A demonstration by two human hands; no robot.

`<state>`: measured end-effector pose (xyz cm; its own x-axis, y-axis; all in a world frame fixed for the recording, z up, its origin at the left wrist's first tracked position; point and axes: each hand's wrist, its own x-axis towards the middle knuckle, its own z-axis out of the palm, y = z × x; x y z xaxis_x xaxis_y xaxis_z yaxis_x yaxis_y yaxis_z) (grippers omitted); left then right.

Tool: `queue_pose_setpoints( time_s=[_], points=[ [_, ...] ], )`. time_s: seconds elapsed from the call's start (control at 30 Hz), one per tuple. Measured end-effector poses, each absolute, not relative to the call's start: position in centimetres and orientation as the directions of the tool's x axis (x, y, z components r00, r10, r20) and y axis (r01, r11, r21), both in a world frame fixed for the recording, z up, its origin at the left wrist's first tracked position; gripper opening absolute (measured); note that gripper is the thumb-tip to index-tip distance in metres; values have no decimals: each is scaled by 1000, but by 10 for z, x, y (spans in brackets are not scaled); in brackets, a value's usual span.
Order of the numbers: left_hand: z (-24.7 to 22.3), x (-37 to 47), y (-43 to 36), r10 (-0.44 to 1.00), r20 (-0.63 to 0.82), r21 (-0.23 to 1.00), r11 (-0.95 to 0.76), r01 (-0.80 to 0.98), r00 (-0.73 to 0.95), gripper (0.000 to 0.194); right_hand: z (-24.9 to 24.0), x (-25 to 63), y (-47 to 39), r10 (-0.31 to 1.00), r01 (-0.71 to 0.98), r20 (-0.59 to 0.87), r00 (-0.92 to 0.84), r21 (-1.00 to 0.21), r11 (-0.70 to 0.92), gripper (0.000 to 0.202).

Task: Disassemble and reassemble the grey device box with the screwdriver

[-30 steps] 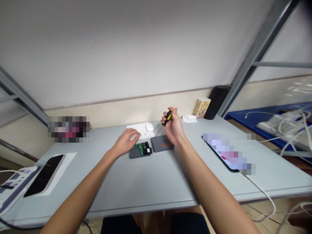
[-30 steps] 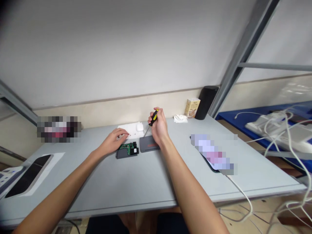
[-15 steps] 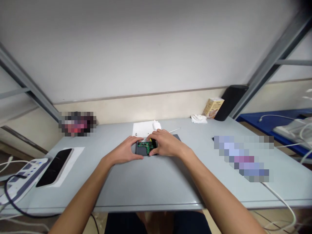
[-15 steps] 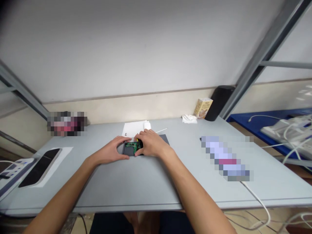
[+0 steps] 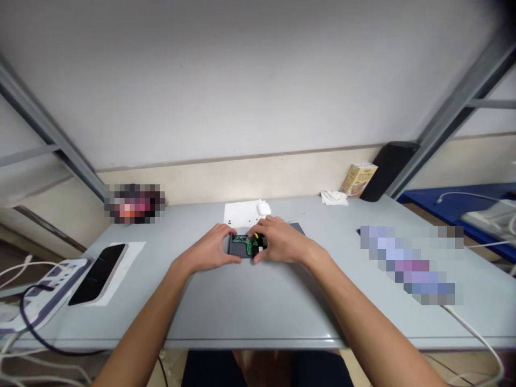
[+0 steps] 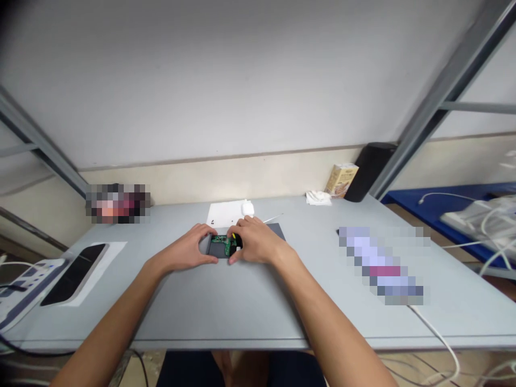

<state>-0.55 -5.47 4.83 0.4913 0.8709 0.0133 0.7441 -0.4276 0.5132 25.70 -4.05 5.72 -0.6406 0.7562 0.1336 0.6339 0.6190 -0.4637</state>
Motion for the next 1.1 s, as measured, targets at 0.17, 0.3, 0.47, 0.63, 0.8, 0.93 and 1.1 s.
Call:
queue_pose_setpoints(
  time_s=[0.17, 0.3, 0.47, 0.63, 0.8, 0.93, 1.1],
  points=[
    [48, -9, -55, 889, -33, 516, -376, 770, 456, 69, 63, 260, -41, 779, 660, 94, -620, -475, 582, 35],
    [44, -13, -54, 897, -23, 552, -356, 754, 441, 86, 84, 279, -46, 829, 649, 131, -544, -559, 515, 27],
    [45, -19, -54, 882, -53, 552, -365, 750, 468, 83, 97, 291, -63, 694, 560, -119, -710, -693, 454, 34],
    [53, -20, -54, 870, -68, 548, -376, 747, 489, 73, 89, 273, -79, 639, 645, -249, -728, -565, 514, 40],
    [56, -17, -55, 882, -83, 520, -359, 775, 464, 72, 88, 269, -75, 692, 675, -234, -683, -565, 475, 45],
    [57, -17, -54, 894, -57, 512, -356, 782, 444, 73, 90, 282, -62, 738, 547, 3, -675, -668, 504, 43],
    [55, -21, -52, 905, -19, 492, -362, 792, 425, 71, 69, 307, -41, 894, 783, 5, -447, -480, 394, 54]
  ],
)
